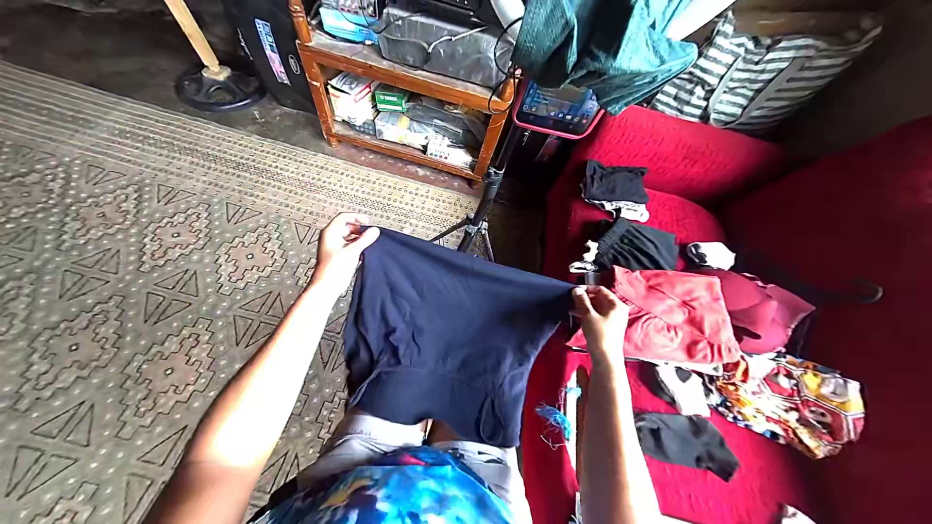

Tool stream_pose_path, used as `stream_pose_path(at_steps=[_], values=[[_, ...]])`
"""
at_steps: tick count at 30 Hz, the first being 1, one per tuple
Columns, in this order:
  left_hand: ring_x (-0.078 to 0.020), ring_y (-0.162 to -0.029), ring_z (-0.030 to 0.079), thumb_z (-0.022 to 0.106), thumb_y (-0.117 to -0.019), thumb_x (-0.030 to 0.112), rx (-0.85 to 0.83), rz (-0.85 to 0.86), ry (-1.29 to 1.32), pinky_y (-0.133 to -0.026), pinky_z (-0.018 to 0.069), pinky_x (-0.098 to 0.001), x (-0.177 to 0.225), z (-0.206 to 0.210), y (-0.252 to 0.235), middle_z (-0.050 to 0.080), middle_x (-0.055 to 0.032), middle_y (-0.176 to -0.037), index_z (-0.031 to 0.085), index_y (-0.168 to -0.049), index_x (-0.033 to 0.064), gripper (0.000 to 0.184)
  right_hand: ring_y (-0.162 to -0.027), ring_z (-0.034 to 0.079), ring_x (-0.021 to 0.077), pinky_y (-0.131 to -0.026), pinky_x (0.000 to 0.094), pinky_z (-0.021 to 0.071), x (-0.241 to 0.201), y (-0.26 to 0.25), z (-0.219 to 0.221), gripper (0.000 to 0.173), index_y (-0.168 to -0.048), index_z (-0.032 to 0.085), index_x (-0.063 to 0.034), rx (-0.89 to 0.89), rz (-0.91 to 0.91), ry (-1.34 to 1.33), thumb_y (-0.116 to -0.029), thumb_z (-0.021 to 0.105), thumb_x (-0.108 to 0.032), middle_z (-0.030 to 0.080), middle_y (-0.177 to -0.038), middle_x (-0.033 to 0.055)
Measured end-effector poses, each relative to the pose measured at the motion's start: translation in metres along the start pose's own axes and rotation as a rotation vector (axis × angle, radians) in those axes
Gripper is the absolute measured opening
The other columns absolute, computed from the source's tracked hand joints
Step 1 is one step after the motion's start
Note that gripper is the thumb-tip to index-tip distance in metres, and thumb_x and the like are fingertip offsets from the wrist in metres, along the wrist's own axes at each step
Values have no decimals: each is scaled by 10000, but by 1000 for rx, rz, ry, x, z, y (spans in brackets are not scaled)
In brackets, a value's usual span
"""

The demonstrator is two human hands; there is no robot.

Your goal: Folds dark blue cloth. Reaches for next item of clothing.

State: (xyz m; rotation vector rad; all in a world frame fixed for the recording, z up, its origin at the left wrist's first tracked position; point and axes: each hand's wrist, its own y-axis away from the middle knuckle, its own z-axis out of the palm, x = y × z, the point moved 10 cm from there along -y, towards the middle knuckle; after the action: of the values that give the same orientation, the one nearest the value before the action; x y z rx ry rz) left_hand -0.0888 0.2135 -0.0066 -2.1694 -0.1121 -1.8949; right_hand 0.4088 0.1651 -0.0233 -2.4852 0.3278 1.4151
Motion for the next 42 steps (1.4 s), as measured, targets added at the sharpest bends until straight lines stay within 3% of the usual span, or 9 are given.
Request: stream_pose_path(at_steps=[3, 7, 12, 17, 22, 27, 32, 38, 42], values=[[-74, -790, 667, 676, -970, 109, -4, -75, 106, -715, 564, -283, -3, 15, 1, 694, -38, -944, 535, -1217, 29, 295, -689, 663, 143, -675, 349, 587, -8, 5, 13, 184, -1072, 679, 31, -15, 79, -52, -993, 647, -132, 695, -884, 110], [-23, -759, 620, 544, -1023, 76, -68, 156, 67, -721, 530, -233, 60, 45, -3, 656, 2, -853, 531, -1108, 25, 100, -629, 640, 51, -581, 243, 578, -66, 12, 18, 151, -1120, 626, -58, -35, -5, -443, -973, 624, -22, 685, -849, -18], [-95, -1005, 642, 433, -1010, -13, -217, 488, -80, -901, 529, -268, 159, 99, 31, 704, -79, -1054, 741, -1020, 21, 310, -670, 671, 66, -616, 269, 617, -149, 36, 34, 199, -1115, 636, -108, -184, -99, -746, -1014, 505, 2, 689, -877, -39], [-106, -1022, 621, 816, -839, 278, -438, 598, -153, -872, 547, -243, 185, 148, 81, 627, -78, -1135, 747, -1134, 54, 377, -855, 727, 128, -797, 340, 640, -199, 67, 54, 195, -1128, 693, -57, -229, -320, -742, -973, 595, 8, 735, -1010, 23], [-76, -938, 655, 768, -875, 74, -341, 623, -146, -819, 571, -210, 188, 125, 75, 660, -78, -1073, 758, -996, 26, 130, -1087, 723, 232, -941, 414, 618, -223, 91, 45, 346, -1365, 572, 23, -293, -536, -681, -1027, 519, -27, 725, -1215, 117], [-34, -928, 634, 647, -965, 97, -437, 632, 10, -774, 560, -160, 209, 100, 70, 625, -65, -1108, 720, -982, -15, 135, -1152, 661, 181, -976, 360, 569, -226, 88, 5, 202, -1137, 702, -27, 48, -765, -237, -980, 659, -147, 695, -1218, 96], [-34, -985, 610, 570, -1018, 142, -530, 748, 41, -835, 538, -158, 230, 93, 69, 613, -58, -1097, 706, -943, -19, 224, -1444, 406, 328, -1137, 507, 406, -229, 84, 43, 480, -1240, 700, -121, -119, -723, 75, -910, 722, -469, 437, -1549, 194], [-5, -1046, 580, 547, -1053, 291, -709, 836, 83, -898, 501, -166, 239, 75, 67, 625, 11, -1055, 688, -881, 46, 331, -1424, 427, 345, -1088, 598, 396, -229, 75, 70, 583, -935, 703, -104, -373, -763, 142, -859, 660, -680, 453, -1537, 183], [4, -1118, 563, 534, -1062, 323, -650, 861, 164, -947, 488, -194, 238, 53, 51, 625, 77, -1121, 689, -943, 134, 272, -1278, 578, 280, -1018, 487, 507, -223, 81, 91, 610, -983, 720, -49, -545, -759, 114, -879, 666, -647, 613, -1358, 175]])
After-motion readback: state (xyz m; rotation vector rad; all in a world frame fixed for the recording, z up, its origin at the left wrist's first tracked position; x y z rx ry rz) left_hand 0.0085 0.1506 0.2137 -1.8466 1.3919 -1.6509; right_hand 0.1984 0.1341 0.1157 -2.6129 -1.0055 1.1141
